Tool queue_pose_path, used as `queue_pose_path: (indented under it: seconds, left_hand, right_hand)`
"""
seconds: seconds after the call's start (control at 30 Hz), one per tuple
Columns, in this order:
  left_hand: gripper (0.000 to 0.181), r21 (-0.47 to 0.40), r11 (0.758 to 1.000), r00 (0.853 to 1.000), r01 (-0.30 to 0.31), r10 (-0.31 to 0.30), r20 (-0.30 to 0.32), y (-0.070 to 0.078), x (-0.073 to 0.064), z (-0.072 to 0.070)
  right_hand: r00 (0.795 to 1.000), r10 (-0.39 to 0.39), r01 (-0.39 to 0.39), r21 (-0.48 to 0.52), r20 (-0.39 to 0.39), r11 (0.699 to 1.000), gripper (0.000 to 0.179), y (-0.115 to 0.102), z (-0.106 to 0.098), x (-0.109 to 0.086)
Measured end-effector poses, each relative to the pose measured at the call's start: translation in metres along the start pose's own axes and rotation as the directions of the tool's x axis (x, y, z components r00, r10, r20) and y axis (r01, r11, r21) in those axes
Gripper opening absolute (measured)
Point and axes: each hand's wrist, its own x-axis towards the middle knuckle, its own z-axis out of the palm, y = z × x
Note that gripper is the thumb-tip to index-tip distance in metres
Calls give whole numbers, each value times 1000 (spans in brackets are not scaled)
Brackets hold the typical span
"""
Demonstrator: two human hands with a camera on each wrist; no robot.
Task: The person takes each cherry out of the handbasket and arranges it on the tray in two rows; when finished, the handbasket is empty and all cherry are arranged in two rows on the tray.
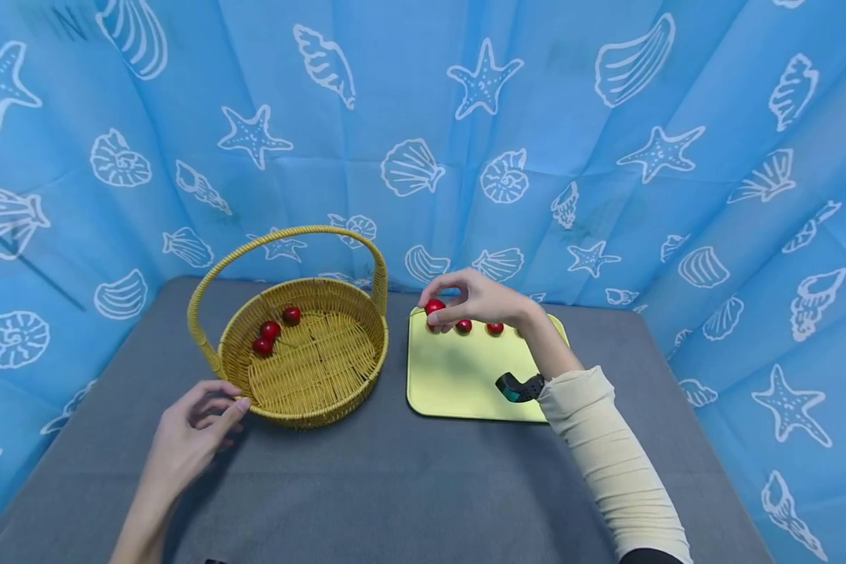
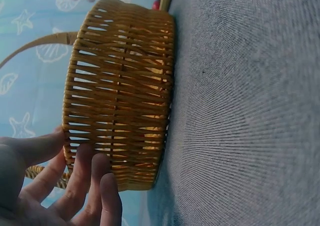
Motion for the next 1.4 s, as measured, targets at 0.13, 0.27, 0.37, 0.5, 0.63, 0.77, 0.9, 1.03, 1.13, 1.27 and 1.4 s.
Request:
queue_pose_path:
  seconds: [0.13, 0.27, 0.37, 0.5, 0.63, 0.77, 0.9, 1.03, 1.13, 1.27, 1.4]
  left_hand:
    - [32, 11, 1000, 1000, 25, -25, -1, 1, 0, 1]
    - [31, 5, 999, 999, 35, -35, 6, 1, 1, 0]
    - [33, 0, 999, 999, 37, -37, 11, 1, 1, 0]
    - [33, -1, 999, 999, 44, -44, 9, 2, 1, 0]
    - [31, 4, 998, 998, 56, -56, 6, 3, 2, 0]
    - [32, 13, 998, 998, 67, -67, 9, 3, 2, 0]
    - [33, 15, 997, 997, 75, -75, 16, 3, 3, 0]
    - [34, 29, 996, 995, 87, -88, 38, 3, 5, -1]
    - [34, 48, 995, 994, 84, -87, 62, 2, 5, -1]
    - [33, 77, 996, 996, 55, -60, 72, 2, 5, -2]
    - [32, 107, 994, 999, 18, -23, 46, 1, 4, -2]
  right_hand:
    - [994, 96, -95, 18, -44, 995, 41, 12, 2, -8]
    - [992, 107, -101, 99, -62, 990, 45, 30, 11, -11]
    - [990, 105, -90, 154, -92, 984, 45, 45, 22, -12]
    - [981, 111, -94, 111, -161, 989, 42, 61, 35, -11]
    - [976, 92, -87, 35, -199, 996, 38, 73, 45, -11]
    - [976, 60, -68, -31, -208, 997, 35, 80, 55, -10]
    - [974, -5, -35, -170, -227, 985, 33, 87, 61, -8]
    - [970, -14, -40, -217, -241, 975, 34, 90, 66, -7]
    - [972, -3, -48, -212, -234, 976, 34, 89, 67, -7]
    - [976, -10, -38, -216, -216, 976, 34, 87, 68, -7]
    - [977, -6, -41, -215, -215, 976, 35, 85, 66, -9]
